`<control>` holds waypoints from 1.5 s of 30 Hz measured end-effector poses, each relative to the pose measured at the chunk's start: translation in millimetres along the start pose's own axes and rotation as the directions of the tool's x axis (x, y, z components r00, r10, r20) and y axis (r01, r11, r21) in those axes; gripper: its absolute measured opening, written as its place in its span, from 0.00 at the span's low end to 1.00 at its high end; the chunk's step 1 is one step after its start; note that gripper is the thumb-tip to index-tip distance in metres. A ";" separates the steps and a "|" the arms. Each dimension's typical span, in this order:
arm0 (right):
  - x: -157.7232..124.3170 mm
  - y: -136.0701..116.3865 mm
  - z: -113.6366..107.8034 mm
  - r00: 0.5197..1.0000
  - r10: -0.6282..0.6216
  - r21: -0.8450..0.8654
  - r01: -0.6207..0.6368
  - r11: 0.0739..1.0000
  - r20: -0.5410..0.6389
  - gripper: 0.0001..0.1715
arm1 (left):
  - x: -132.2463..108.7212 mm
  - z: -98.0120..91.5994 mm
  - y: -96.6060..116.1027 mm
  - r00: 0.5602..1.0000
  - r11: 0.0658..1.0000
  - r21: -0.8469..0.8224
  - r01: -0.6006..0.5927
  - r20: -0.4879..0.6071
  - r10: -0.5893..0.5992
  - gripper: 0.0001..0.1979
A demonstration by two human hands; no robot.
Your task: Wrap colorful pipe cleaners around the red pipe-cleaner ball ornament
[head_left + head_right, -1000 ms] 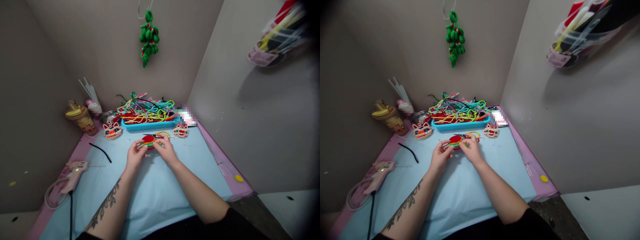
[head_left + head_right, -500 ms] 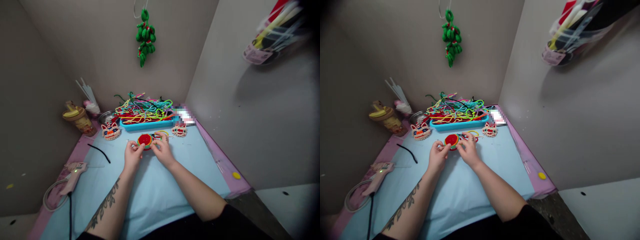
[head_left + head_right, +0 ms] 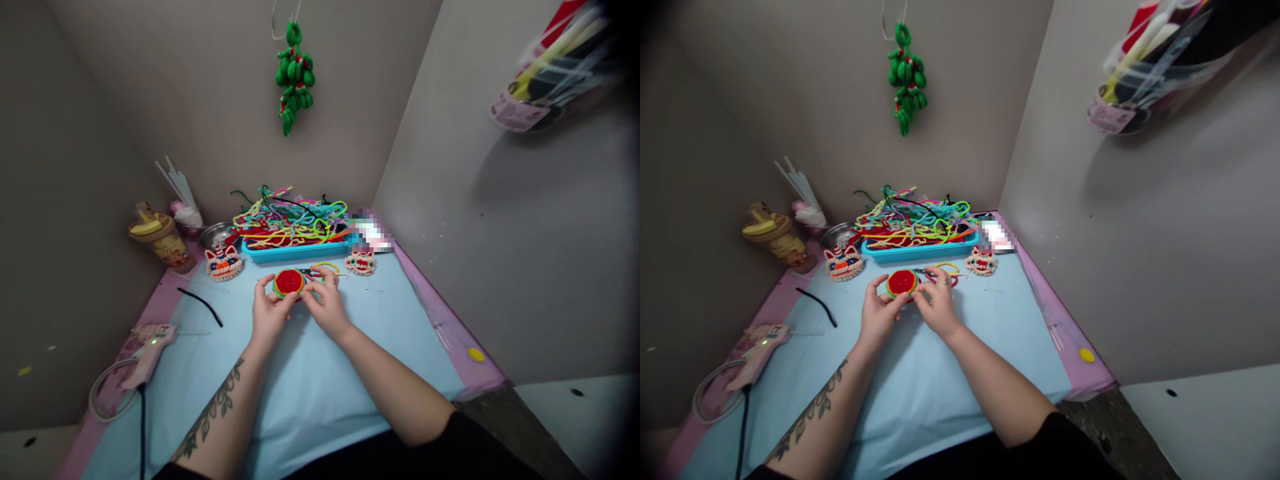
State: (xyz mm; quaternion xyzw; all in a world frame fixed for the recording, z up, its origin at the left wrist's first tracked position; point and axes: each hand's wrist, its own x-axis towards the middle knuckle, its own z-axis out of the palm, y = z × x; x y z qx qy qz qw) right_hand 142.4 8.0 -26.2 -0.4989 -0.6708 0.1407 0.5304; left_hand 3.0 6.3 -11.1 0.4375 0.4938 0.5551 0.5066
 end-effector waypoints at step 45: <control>5.2 14.7 3.4 0.954 0.273 0.244 -0.296 0.924 0.124 0.07 | 0.3 -1.2 4.9 0.996 0.995 -0.068 0.078 0.055 -0.074 0.39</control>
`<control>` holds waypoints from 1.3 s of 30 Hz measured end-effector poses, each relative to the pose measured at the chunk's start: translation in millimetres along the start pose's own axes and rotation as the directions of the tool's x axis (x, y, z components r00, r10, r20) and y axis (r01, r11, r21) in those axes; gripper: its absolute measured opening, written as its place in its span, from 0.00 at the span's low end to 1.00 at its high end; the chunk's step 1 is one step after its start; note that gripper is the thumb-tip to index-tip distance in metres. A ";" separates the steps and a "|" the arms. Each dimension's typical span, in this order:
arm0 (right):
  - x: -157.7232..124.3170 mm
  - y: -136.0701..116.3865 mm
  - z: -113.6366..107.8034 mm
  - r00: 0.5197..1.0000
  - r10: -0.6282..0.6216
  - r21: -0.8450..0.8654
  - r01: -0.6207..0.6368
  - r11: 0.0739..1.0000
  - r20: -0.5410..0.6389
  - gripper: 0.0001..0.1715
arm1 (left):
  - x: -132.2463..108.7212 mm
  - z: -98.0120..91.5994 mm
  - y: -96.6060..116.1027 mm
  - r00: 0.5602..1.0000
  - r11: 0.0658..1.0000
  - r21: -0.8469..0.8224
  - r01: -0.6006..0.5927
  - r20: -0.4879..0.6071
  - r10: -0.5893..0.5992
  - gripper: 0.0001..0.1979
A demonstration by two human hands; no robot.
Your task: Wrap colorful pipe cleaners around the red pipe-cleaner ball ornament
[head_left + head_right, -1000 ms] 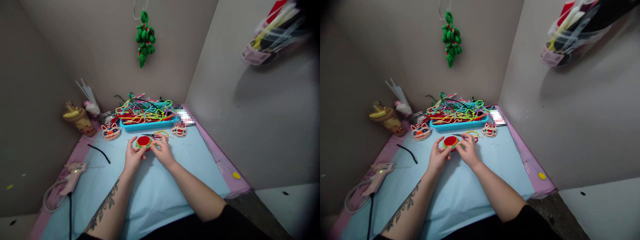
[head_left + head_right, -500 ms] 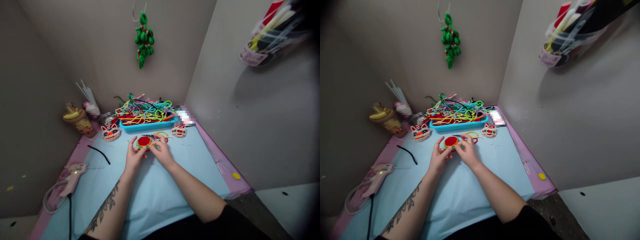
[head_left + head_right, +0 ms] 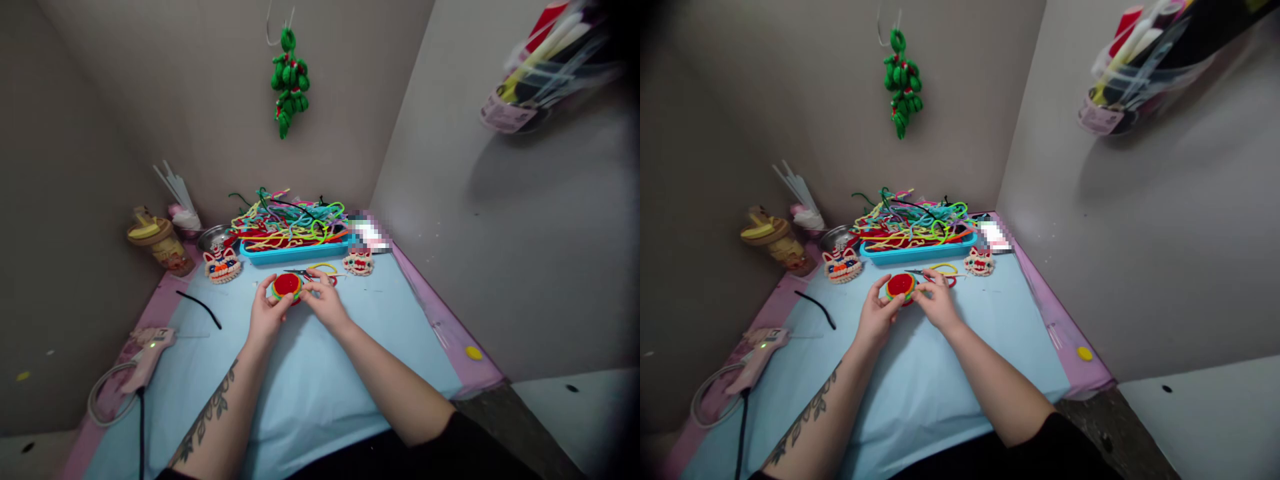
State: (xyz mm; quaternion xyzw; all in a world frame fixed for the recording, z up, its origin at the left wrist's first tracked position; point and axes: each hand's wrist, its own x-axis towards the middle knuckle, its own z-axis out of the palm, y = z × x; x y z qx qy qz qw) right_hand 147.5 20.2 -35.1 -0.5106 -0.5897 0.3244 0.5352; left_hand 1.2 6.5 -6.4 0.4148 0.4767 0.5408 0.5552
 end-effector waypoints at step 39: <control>-6.6 -5.3 7.5 0.999 -0.010 0.040 0.008 0.999 0.031 0.10 | -5.8 8.4 4.8 0.993 0.997 -0.041 0.065 -0.094 -0.069 0.47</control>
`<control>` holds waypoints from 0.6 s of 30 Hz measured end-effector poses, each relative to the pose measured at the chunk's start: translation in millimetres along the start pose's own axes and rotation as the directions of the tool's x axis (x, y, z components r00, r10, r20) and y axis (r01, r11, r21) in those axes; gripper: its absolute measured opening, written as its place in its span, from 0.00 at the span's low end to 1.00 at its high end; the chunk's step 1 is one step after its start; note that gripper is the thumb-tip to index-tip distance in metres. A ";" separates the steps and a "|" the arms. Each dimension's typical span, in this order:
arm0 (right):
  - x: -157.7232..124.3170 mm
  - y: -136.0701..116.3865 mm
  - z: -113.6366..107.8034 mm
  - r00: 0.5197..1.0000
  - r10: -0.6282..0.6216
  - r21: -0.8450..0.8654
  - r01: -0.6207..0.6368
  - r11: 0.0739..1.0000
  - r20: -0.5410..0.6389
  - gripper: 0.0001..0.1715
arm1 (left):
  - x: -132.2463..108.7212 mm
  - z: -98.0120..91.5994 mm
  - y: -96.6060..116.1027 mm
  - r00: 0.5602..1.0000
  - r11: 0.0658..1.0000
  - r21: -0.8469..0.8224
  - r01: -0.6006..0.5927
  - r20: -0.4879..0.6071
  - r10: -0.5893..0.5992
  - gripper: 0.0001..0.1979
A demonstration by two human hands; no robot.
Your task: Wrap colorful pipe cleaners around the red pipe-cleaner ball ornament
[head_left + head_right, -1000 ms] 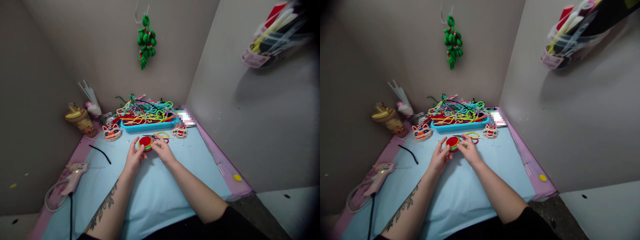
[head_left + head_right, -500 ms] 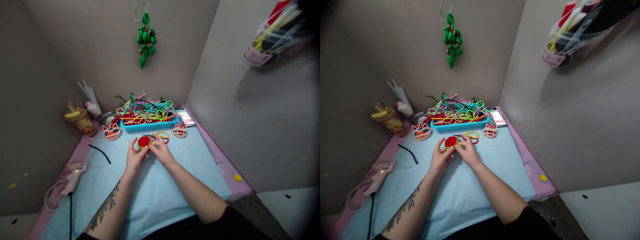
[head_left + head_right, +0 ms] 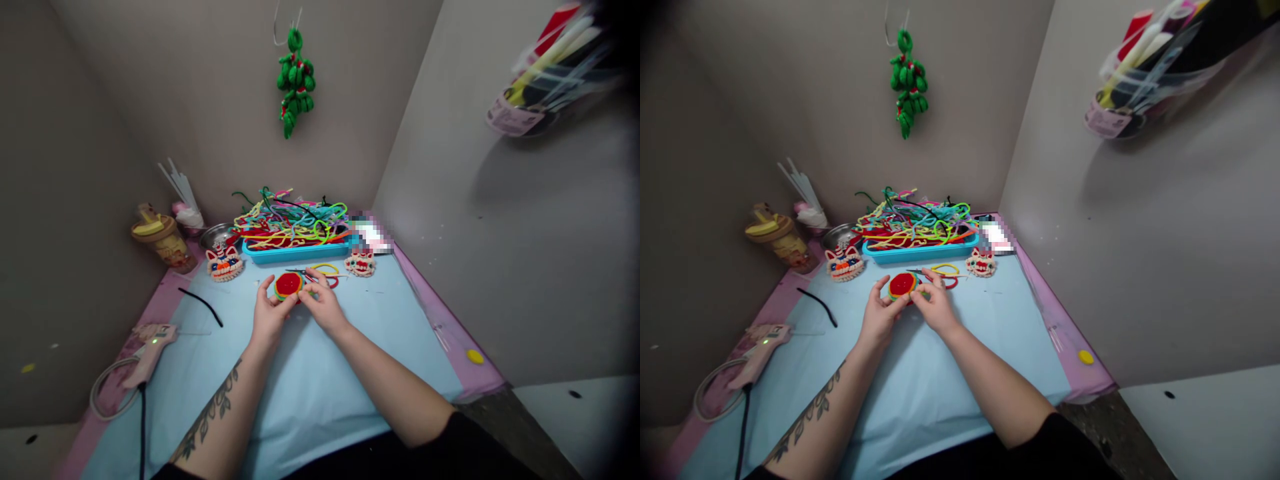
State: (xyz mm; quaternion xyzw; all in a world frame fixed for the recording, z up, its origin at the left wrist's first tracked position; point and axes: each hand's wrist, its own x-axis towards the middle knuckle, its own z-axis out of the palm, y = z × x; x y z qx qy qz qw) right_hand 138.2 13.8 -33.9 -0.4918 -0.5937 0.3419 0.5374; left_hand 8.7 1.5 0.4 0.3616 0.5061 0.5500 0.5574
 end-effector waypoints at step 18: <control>1.0 -2.0 -0.2 1.000 0.007 -0.003 -0.007 1.000 -0.022 0.11 | 1.6 -3.9 2.5 0.996 0.998 -0.032 0.062 0.070 -0.059 0.49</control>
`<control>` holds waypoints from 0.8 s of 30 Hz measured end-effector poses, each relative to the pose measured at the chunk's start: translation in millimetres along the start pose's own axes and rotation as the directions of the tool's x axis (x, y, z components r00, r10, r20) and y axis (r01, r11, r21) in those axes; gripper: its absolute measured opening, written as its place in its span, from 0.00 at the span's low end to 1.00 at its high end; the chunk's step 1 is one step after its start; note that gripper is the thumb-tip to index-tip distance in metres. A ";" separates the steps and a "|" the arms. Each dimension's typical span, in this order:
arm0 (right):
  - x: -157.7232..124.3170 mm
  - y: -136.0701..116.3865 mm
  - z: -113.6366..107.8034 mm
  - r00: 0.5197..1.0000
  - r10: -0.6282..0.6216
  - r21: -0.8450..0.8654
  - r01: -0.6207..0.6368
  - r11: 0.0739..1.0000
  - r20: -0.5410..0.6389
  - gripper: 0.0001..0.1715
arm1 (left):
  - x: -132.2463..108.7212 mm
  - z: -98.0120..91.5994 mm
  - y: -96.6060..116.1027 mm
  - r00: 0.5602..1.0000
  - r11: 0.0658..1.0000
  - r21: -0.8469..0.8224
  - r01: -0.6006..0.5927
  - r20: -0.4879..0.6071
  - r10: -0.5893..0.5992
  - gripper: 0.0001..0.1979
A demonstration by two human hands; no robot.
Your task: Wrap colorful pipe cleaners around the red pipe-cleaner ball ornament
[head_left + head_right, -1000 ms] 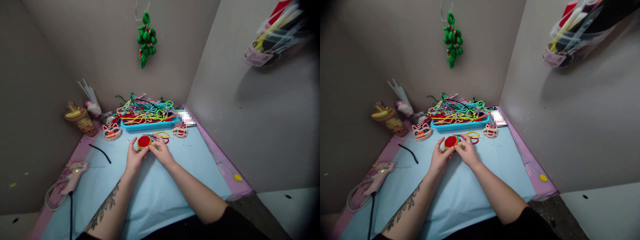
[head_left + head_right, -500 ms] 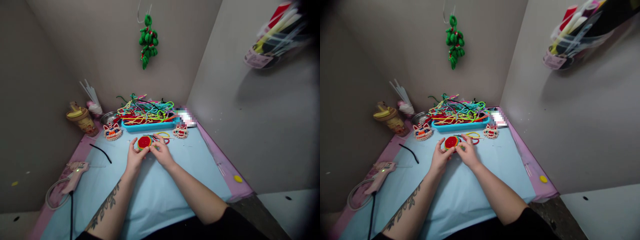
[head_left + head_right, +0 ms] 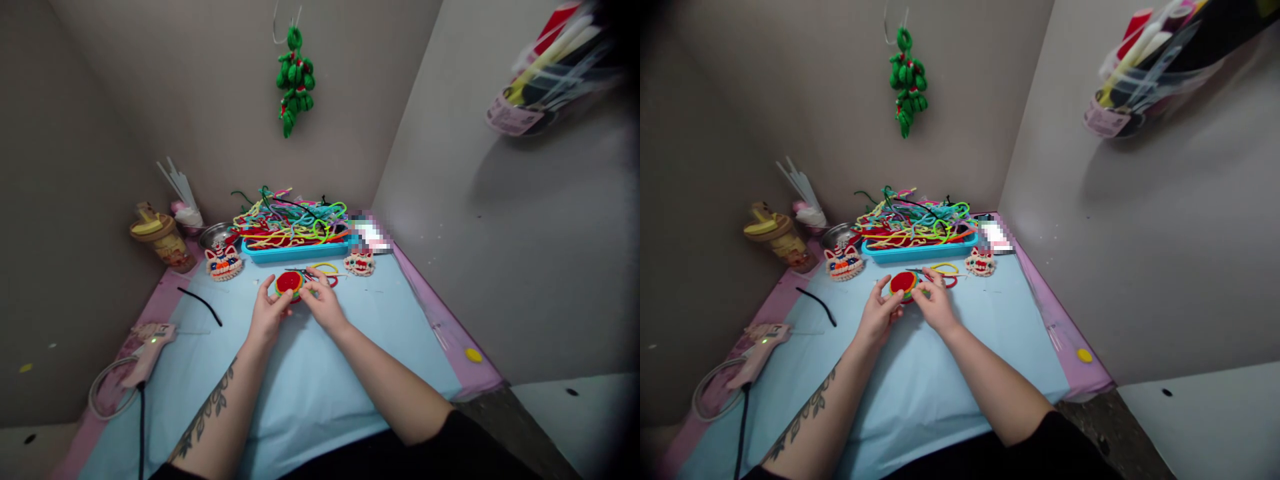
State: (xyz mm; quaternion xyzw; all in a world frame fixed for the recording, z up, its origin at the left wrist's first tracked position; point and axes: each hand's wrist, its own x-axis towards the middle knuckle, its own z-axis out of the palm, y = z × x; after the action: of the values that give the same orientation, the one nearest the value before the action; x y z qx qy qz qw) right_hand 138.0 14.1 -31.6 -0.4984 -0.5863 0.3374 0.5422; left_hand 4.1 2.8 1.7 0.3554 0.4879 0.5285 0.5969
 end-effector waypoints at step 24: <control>2.2 4.4 1.9 0.995 0.103 0.117 -0.101 0.988 -0.006 0.14 | 2.9 -1.0 -10.4 0.978 0.975 0.086 -0.206 -0.005 0.207 0.23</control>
State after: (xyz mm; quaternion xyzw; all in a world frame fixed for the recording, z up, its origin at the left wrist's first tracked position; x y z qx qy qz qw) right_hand 137.3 17.6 -35.4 -0.4974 -0.5362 0.3954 0.5557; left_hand 6.0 3.6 -8.9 0.4256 0.4746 0.5688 0.5197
